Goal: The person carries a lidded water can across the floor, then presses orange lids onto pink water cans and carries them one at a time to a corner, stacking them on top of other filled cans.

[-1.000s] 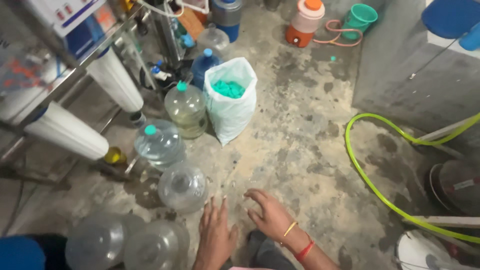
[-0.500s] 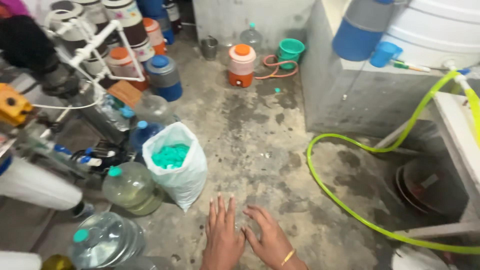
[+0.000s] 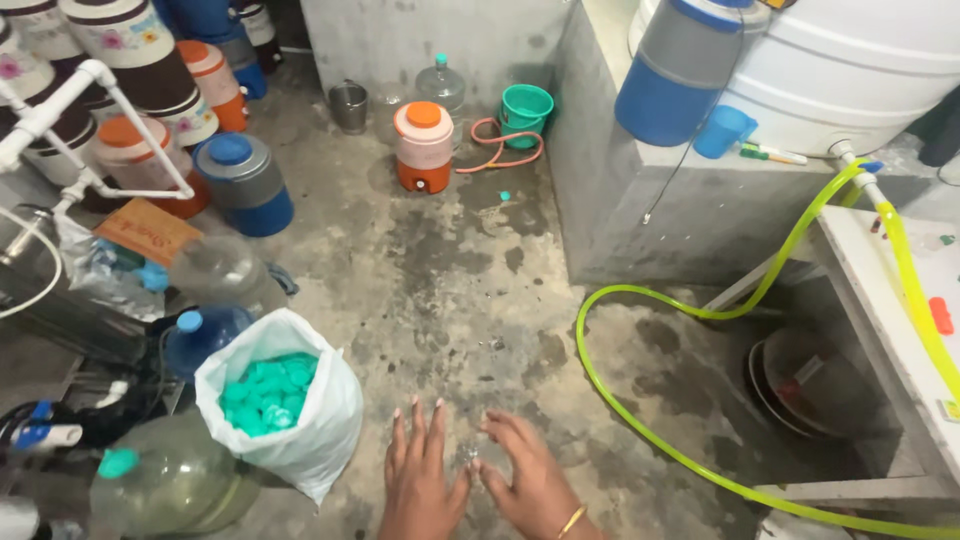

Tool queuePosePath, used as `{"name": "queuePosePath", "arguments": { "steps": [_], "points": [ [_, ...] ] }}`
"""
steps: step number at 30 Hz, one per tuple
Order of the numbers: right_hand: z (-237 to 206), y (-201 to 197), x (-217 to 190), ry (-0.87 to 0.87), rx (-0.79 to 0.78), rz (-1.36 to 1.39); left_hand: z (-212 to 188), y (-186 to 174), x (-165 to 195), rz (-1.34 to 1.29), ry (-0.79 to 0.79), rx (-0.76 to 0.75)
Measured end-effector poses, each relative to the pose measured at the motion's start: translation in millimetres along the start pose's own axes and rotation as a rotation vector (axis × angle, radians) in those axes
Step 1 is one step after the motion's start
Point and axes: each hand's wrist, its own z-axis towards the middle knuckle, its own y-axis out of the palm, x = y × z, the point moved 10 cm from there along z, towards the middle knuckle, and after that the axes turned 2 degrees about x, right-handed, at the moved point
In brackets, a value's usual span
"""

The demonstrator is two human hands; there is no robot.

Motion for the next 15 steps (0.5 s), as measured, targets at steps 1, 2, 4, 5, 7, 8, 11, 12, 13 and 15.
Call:
{"name": "queuePosePath", "arguments": {
  "steps": [1, 2, 4, 5, 7, 8, 11, 12, 13, 15],
  "points": [
    [17, 5, 7, 0.047, -0.024, -0.016, 17, -4, -8, -0.010, 0.012, 0.033],
    [38, 8, 13, 0.092, -0.043, -0.029, 35, -4, -20, -0.020, -0.005, 0.006],
    [86, 10, 16, 0.121, -0.059, -0.061, 81, -7, -40, -0.037, -0.036, -0.039],
    [109, 9, 15, 0.105, -0.067, -0.078, 101, -11, -45, -0.053, -0.028, -0.052],
    [159, 12, 16, 0.098, -0.072, -0.098, 147, -22, -58, -0.073, 0.002, -0.074],
    [180, 13, 19, 0.117, -0.072, -0.106, 170, -29, -62, -0.072, 0.046, -0.073],
    [222, 15, 31, 0.141, -0.058, -0.096, 213, -27, -70, -0.092, 0.063, -0.172],
    [236, 14, 37, 0.134, -0.039, -0.088, 228, -20, -76, -0.096, 0.024, -0.250],
    [251, 14, 48, 0.144, -0.046, -0.067, 251, -9, -81, -0.095, 0.001, -0.321],
    [276, 15, 69, 0.163, -0.063, -0.031, 288, -3, -77, -0.087, 0.055, -0.263]
  ]
}}
